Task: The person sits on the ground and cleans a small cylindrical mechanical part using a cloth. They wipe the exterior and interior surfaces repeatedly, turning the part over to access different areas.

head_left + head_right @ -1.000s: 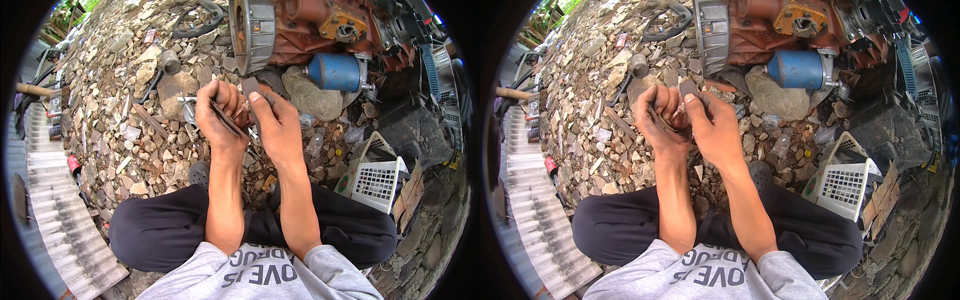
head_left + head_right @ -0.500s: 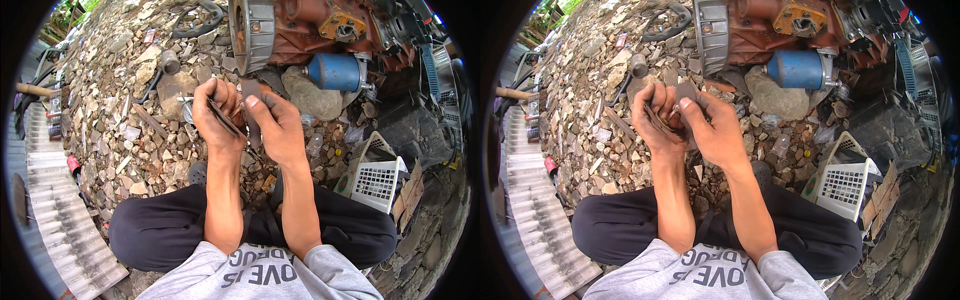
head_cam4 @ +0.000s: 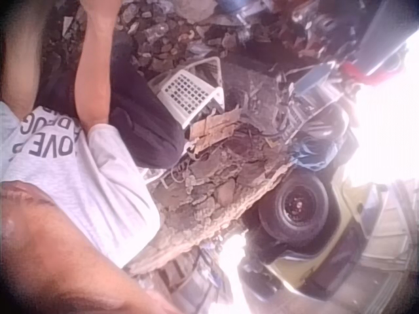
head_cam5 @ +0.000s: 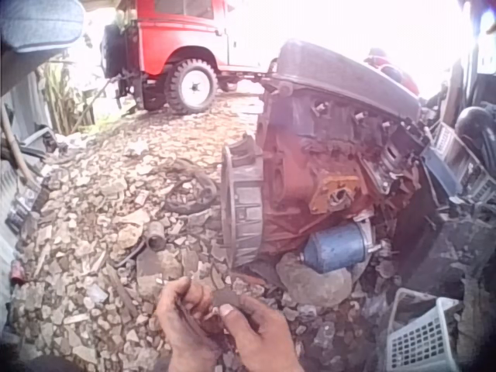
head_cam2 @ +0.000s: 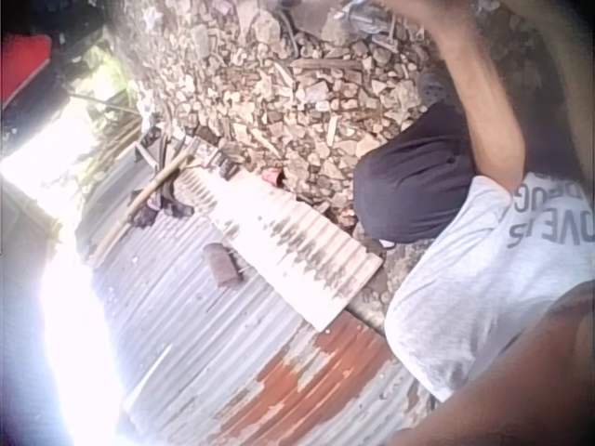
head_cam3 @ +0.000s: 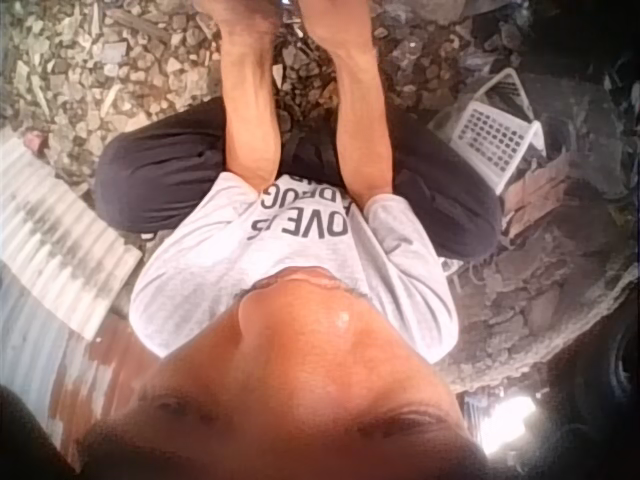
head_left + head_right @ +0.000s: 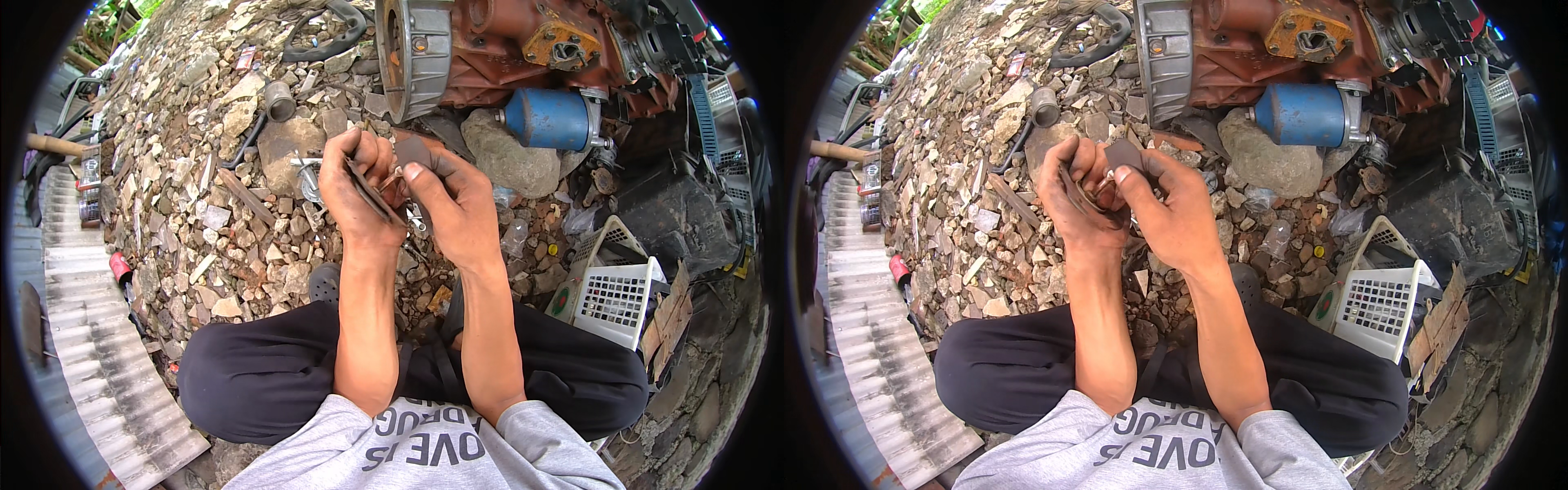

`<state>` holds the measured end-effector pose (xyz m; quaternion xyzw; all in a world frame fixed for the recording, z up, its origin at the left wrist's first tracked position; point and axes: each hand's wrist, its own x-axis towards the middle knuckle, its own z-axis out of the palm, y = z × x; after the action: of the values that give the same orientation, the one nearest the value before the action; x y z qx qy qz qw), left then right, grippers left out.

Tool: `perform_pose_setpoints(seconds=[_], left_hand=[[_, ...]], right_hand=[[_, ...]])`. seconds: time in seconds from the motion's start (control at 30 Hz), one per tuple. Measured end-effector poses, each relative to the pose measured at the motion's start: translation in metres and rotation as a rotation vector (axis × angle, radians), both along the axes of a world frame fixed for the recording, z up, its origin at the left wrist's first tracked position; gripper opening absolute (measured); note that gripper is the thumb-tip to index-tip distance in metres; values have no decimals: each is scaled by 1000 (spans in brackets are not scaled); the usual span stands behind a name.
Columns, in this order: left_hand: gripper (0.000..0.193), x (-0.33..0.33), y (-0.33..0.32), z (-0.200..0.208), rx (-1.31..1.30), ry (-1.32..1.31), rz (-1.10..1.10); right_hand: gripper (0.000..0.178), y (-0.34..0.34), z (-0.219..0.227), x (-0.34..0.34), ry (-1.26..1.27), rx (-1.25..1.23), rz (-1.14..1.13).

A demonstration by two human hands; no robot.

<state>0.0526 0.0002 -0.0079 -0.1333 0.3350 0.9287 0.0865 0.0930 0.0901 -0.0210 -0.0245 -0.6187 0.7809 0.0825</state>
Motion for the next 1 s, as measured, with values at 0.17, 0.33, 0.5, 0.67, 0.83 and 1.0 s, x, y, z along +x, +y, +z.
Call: perform_pose_setpoints(seconds=[0.17, 0.33, 0.5, 0.67, 0.83, 1.0], left_hand=[[39, 1, 4, -1, 13, -5, -4], [38, -1, 3, -4, -44, 24, 32], [39, 1, 2, 0, -19, 30, 15], [39, 0, 0, 0, 36, 34, -12], [38, -4, -3, 0, -39, -10, -59], [39, -6, -6, -3, -56, -21, -112]], right_hand=[[19, 5, 11, 3, -115, 64, -30], [18, 5, 9, 3, -118, 54, -13], [19, 8, 6, 3, -69, 13, 25], [17, 6, 7, 2, -78, -42, 21], [15, 6, 5, 2, -73, 2, 38], [15, 6, 3, 1, -73, 0, 25]])
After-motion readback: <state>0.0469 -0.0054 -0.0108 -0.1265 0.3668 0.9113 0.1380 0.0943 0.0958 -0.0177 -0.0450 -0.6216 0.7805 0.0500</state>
